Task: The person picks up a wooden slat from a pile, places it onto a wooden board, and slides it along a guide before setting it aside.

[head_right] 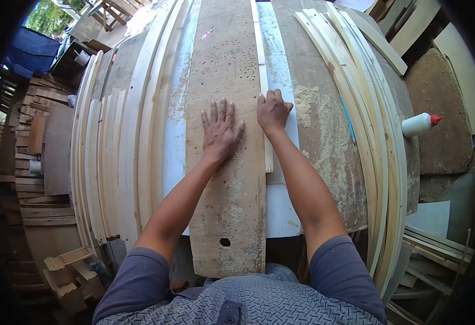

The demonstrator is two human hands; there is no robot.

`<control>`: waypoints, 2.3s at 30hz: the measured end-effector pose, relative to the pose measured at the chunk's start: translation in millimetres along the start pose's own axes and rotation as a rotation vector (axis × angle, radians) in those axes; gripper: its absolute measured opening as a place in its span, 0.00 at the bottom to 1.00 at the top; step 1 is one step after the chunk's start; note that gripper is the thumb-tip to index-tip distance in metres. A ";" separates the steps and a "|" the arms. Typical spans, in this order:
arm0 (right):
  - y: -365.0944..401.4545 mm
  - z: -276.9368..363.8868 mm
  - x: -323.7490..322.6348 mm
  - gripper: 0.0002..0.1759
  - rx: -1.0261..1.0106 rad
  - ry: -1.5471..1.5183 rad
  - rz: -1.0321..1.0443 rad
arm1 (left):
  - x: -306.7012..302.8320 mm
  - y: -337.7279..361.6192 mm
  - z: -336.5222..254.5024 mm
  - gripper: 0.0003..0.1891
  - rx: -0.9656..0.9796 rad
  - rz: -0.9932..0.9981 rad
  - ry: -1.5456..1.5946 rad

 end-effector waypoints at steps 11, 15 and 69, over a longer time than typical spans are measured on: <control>-63.9 -4.7 18.1 0.20 -0.007 0.035 -0.005 | -2.2 -3.2 -1.0 0.36 -0.006 0.013 -0.015; -85.8 -7.3 25.3 0.21 0.011 0.045 0.030 | -4.2 -3.3 -1.0 0.35 -0.013 0.024 -0.012; 303.6 -25.2 -221.0 0.27 0.492 -0.800 0.209 | -61.4 98.0 -4.7 0.27 0.107 -0.121 0.836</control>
Point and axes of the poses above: each hand's wrist, its own y-axis away from the middle knuckle, its own x-axis out of the palm, z = x × y, the point moved 7 cm from there along -y, towards the middle knuckle, and after that the axes turned 12 degrees about -x, right-handed, at the moved point
